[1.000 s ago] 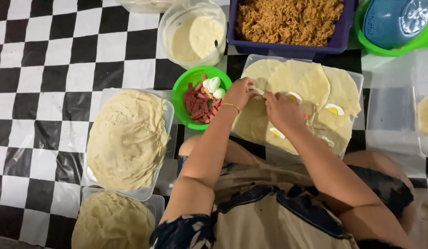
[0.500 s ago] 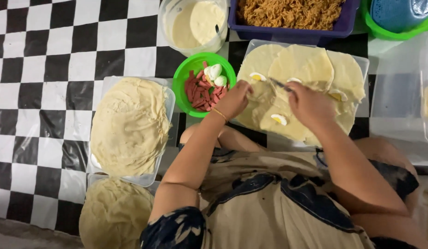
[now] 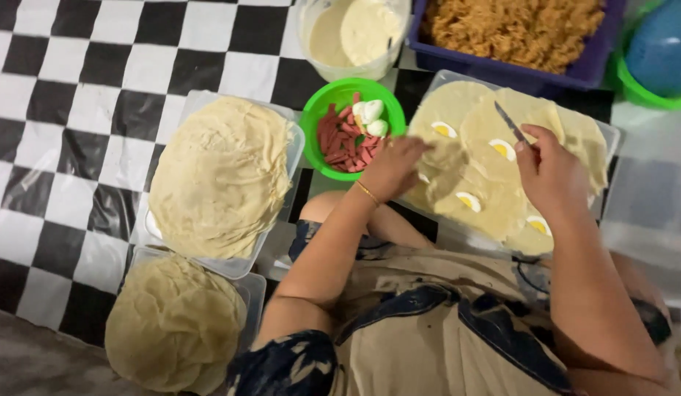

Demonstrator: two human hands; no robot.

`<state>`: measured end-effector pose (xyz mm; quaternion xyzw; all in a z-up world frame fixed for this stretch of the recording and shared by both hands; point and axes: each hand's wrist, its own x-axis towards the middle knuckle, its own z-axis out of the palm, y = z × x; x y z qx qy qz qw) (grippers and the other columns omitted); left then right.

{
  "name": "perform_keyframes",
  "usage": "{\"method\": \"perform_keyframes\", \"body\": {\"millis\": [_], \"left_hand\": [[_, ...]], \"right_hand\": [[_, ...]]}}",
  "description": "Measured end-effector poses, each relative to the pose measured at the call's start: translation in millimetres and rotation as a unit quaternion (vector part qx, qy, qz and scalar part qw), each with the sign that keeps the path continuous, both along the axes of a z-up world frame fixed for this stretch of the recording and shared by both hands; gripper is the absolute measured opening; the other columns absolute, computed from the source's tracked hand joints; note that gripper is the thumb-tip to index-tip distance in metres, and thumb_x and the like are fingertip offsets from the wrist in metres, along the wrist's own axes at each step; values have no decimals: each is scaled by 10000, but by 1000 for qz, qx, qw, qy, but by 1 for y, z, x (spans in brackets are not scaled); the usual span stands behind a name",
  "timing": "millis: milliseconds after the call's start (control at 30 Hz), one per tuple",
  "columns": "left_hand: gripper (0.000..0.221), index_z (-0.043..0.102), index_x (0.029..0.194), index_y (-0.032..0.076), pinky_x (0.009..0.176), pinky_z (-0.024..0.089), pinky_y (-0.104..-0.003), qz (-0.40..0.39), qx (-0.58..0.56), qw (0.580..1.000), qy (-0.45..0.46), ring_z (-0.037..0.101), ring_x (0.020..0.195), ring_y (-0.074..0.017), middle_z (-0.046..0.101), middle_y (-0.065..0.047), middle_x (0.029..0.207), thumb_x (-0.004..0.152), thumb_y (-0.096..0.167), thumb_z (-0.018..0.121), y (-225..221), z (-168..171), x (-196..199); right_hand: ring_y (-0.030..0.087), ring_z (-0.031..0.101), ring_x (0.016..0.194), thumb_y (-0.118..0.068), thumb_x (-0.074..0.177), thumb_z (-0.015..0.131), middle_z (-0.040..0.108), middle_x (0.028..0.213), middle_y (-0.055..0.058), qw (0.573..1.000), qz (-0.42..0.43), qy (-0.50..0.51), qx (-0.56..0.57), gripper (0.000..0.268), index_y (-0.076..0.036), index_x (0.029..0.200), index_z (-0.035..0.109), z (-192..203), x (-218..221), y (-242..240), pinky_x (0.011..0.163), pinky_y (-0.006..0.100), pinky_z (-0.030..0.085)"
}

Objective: Assembling food wraps by placing sliced eggs, sausage, and sauce onto thin wrappers and rolling them into cylinders.

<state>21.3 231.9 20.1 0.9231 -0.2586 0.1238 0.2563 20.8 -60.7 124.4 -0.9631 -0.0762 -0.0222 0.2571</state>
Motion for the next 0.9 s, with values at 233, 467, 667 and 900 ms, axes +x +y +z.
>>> {"method": "perform_keyframes", "body": {"millis": [233,467,667,900], "left_hand": [[256,665,1117,37,820,497,-249,290,-713,636,-48,609,907,-148,679,-84,1032,903,-37,544,73,4,91],[171,651,1100,174,413,653,-404,419,-817,393,-50,647,564,-194,609,-85,731,934,146,674,115,-14,92],[225,550,1165,119,640,445,-181,431,-742,479,-183,583,793,-103,603,-36,994,959,53,612,148,14,92],[252,545,1176,104,658,449,-163,416,-737,504,-175,575,793,-89,589,-37,960,953,7,608,142,11,96]], "right_hand": [[454,667,880,-72,904,564,690,1038,248,986,137,91,39,410,-58,1314,565,-53,57,141,741,551,525],[409,670,1043,-179,1012,510,572,1068,133,945,265,-29,-188,390,-141,1398,550,-143,117,243,850,543,562],[350,592,1015,-196,1013,576,596,1018,145,889,337,-223,-216,199,-94,1164,657,-145,147,282,817,424,469],[378,500,1192,-245,929,608,544,1255,108,842,441,-134,-279,210,-137,1085,699,-176,102,327,904,492,462]]}}
